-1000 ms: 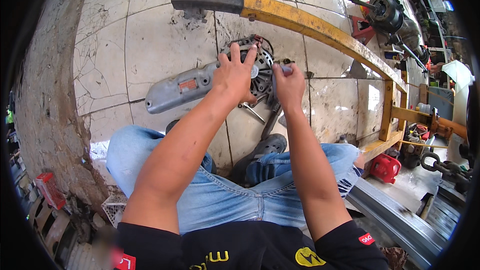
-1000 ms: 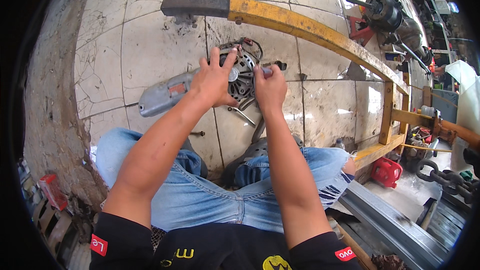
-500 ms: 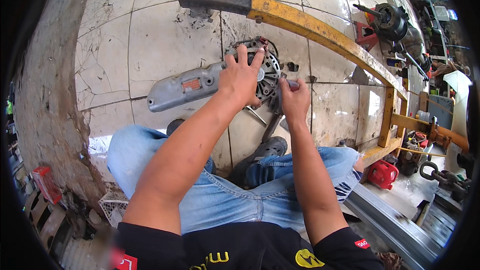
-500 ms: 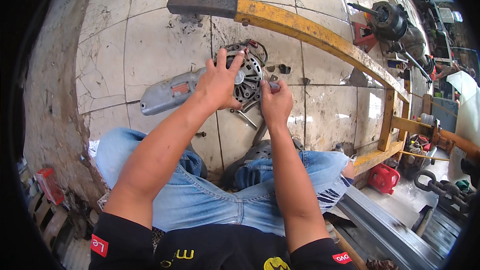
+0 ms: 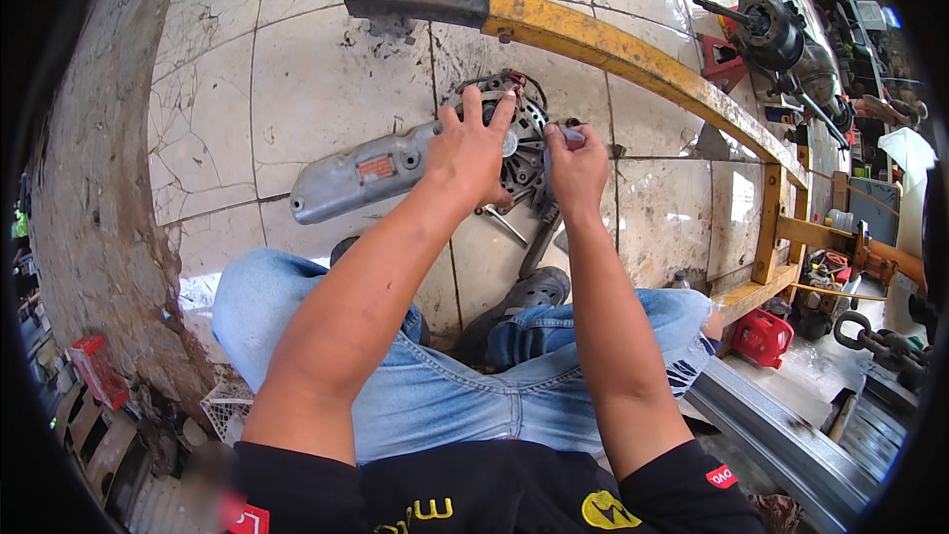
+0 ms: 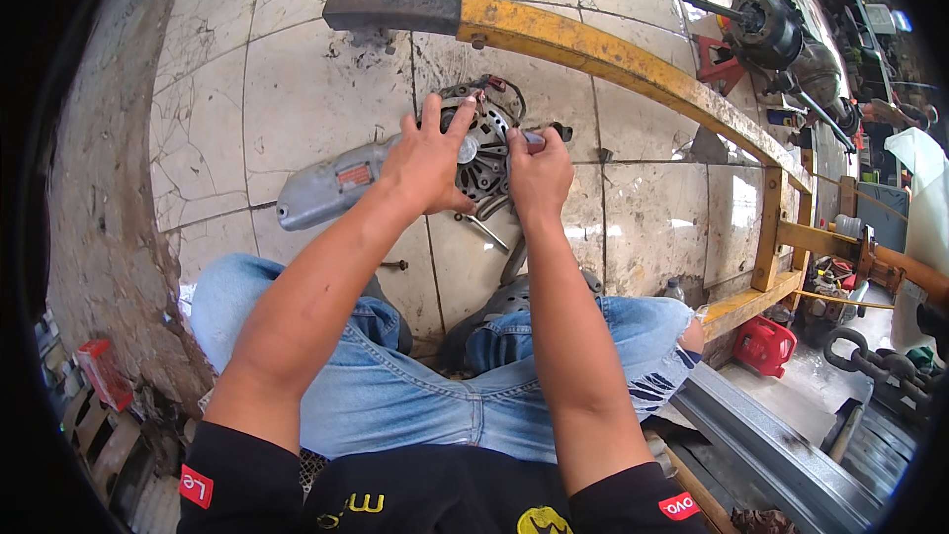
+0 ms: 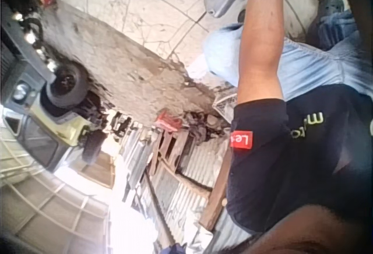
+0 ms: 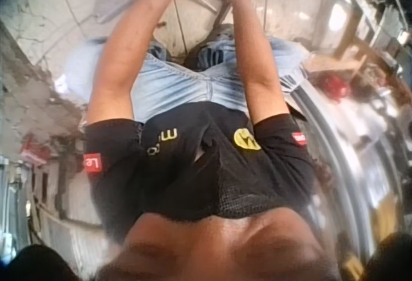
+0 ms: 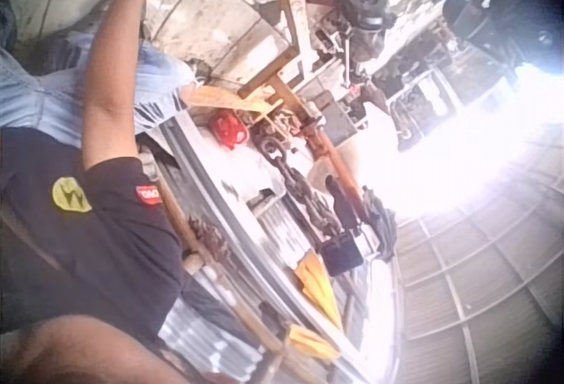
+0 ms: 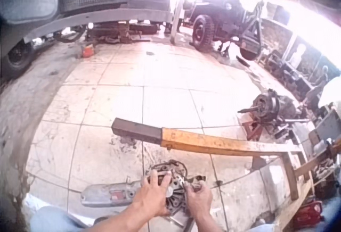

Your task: The person sits on the floor and uses a screwdriver to remove screws from a small electric motor. They then use a cloth to wipe the motor's surface and continue adjusting internal components with the screwdriver.

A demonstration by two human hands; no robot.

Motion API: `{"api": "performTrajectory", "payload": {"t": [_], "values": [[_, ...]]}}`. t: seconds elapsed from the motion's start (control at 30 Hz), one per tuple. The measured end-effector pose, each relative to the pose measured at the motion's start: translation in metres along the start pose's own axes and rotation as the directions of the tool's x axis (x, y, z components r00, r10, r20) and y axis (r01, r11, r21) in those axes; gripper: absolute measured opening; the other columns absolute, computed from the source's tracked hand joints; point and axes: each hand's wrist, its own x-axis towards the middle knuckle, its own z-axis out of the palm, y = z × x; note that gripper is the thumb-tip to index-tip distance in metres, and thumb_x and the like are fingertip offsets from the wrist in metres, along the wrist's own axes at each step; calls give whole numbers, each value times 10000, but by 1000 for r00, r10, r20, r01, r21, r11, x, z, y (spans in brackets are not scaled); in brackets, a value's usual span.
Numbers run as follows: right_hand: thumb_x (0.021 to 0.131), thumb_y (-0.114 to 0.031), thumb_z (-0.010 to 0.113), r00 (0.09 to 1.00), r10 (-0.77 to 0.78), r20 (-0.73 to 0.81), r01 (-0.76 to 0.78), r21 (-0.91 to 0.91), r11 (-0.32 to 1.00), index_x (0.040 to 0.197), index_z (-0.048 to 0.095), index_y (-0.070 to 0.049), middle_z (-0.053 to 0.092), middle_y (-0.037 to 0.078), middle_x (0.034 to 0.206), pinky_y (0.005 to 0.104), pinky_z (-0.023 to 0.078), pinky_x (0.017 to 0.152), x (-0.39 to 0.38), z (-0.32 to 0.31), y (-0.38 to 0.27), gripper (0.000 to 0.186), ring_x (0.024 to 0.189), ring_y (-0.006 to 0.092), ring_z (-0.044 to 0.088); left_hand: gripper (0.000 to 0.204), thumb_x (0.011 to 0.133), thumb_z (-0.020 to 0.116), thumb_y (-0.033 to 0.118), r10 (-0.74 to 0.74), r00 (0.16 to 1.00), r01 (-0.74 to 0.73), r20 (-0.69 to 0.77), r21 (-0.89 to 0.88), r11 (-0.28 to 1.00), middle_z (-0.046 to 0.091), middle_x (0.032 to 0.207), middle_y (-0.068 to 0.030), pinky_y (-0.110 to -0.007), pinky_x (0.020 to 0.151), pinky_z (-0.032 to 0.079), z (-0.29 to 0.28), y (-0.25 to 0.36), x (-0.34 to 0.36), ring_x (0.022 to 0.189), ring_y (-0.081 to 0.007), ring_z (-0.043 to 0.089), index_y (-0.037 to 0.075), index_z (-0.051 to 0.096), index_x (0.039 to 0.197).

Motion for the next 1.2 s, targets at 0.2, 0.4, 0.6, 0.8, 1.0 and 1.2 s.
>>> {"api": "performTrajectory", "payload": {"t": [0.2,0.4,0.6,0.8,1.0,1.2], "values": [[864,-320,750,999,38,16,-39,55,998,845,651,-13,710,155,775,389,516,670,-17,-2,15,323,704,290,689,1296,529,970,344,8,1000,-8,4,6,1000,223,1564,-201,-448,958,551,-1,-1,-1,1301,-433,417,214,209,1570],[869,-331,738,1000,-14,11,14,-70,997,859,650,-19,706,164,778,405,511,666,-11,-4,6,324,702,316,678,1317,522,973,366,35,999,-35,-1,15,999,252,1513,-216,-475,997,525,-5,-1,0,1253,-457,443,193,192,1568],[863,-332,747,1000,-7,-14,6,-46,999,846,650,-28,709,165,777,409,517,684,-8,0,3,320,719,326,686,1313,533,970,371,24,1000,-25,6,17,1000,242,1530,-207,-464,997,527,-2,-3,1,1272,-446,432,205,187,1574],[844,-320,773,997,17,-82,-15,24,1000,845,657,-12,718,138,773,380,514,673,23,-15,-5,329,689,271,675,1303,551,966,376,1,1000,-1,20,30,1000,215,1569,-200,-451,988,534,-5,0,0,1316,-424,405,223,180,1579],[851,-317,782,1000,28,5,-28,49,998,854,679,-3,706,113,742,329,496,621,-12,-6,7,330,632,169,632,1308,549,966,375,-8,999,8,35,17,1000,210,1571,-200,-455,990,533,-5,1,0,1310,-420,410,222,175,1580],[869,-334,740,1000,-8,17,9,-73,997,856,655,-28,714,156,789,405,519,687,-3,-4,5,318,735,317,696,1322,537,973,360,-16,1000,15,26,20,1000,198,1572,-198,-461,982,536,-5,3,1,1313,-424,406,217,172,1579]]}}
